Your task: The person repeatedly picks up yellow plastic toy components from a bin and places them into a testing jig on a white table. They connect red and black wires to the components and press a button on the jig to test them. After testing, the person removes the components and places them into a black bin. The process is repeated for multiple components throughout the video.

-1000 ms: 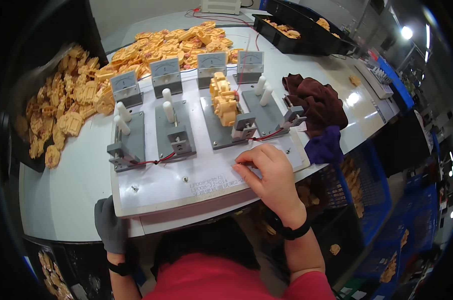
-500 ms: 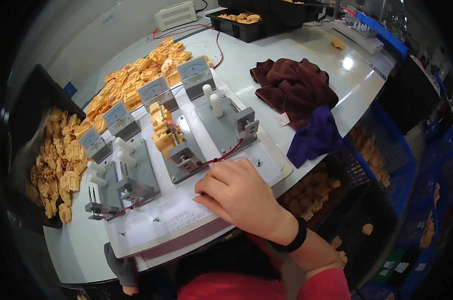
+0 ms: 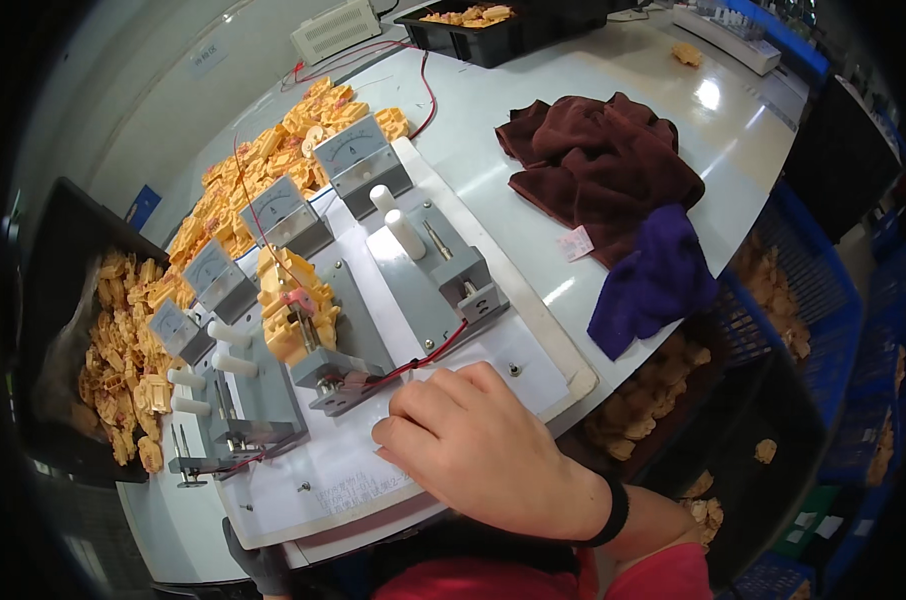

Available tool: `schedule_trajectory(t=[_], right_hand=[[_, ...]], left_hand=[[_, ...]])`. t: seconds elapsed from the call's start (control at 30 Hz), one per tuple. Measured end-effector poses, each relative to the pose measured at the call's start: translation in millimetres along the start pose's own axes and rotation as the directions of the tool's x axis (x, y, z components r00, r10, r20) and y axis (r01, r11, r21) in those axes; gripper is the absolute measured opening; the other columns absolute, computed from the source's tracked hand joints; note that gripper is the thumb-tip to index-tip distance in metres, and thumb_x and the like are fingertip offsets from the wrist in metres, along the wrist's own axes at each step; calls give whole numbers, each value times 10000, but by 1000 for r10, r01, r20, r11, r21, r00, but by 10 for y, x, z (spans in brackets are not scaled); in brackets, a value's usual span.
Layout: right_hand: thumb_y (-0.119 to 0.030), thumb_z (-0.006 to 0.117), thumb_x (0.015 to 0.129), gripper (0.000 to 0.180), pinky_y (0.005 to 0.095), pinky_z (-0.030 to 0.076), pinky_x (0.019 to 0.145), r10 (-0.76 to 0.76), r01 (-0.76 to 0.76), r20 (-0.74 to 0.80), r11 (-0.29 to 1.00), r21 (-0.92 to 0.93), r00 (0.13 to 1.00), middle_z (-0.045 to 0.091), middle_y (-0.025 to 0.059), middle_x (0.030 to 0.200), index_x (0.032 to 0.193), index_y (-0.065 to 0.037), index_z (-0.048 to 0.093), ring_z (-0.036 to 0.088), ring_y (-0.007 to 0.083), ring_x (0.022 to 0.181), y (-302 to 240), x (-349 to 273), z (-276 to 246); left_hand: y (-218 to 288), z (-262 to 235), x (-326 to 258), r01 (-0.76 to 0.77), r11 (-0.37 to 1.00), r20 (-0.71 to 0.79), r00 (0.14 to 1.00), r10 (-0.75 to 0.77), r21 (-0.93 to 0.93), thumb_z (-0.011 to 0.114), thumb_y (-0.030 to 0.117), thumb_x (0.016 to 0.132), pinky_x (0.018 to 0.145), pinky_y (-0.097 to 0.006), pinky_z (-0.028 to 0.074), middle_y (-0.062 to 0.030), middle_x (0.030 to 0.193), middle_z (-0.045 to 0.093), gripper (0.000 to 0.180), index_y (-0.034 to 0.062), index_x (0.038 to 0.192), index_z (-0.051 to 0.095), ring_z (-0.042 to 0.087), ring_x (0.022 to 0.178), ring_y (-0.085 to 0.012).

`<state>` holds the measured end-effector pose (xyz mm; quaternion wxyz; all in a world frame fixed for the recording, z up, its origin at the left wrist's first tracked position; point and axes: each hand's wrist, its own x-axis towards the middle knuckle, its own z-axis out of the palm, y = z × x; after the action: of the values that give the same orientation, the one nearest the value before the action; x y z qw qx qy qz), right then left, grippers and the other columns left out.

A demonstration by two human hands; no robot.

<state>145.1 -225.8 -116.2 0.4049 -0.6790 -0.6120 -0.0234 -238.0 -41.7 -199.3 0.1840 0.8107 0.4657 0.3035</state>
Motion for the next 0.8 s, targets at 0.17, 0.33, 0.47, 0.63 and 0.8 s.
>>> schedule_trajectory(t=[0.17,0.33,0.47,0.63,0.8], right_hand=[[-140,647,793,129,311,411,782,15,-15,-8,1000,-21,1000,550,-7,898,922,-135,640,560,169,859,7,-5,18],[-131,616,777,145,294,410,772,33,-34,-10,999,-43,999,547,-12,891,920,-140,636,557,155,848,-12,0,15],[-180,788,769,174,323,418,757,39,-40,-14,998,-45,999,598,-29,892,912,-144,695,585,171,809,-7,6,23],[-176,791,767,166,318,415,751,68,-70,-36,995,-68,997,599,-28,881,897,-144,692,593,169,798,-32,8,31],[-176,796,764,164,320,417,743,68,-72,-60,996,-55,996,598,-27,870,887,-143,692,596,172,780,-23,4,43]], left_hand=[[60,-5,-7,-39,998,-6,999,39,40,678,331,832,796,-376,460,-118,964,538,447,-72,1005,591,561,900,-279],[47,-29,3,11,997,-6,1000,-10,73,675,280,807,787,-378,459,-121,962,537,403,-68,994,593,561,888,-286],[57,-37,-12,2,999,-13,1000,-1,53,678,256,792,786,-376,458,-122,958,536,384,-65,985,596,559,883,-286],[71,-29,4,-10,999,-3,1000,10,40,681,250,790,788,-371,458,-120,954,536,381,-66,985,595,557,881,-284],[82,-27,-15,-8,999,-5,1000,8,45,682,244,790,788,-366,457,-118,951,537,378,-68,985,594,555,879,-281]])
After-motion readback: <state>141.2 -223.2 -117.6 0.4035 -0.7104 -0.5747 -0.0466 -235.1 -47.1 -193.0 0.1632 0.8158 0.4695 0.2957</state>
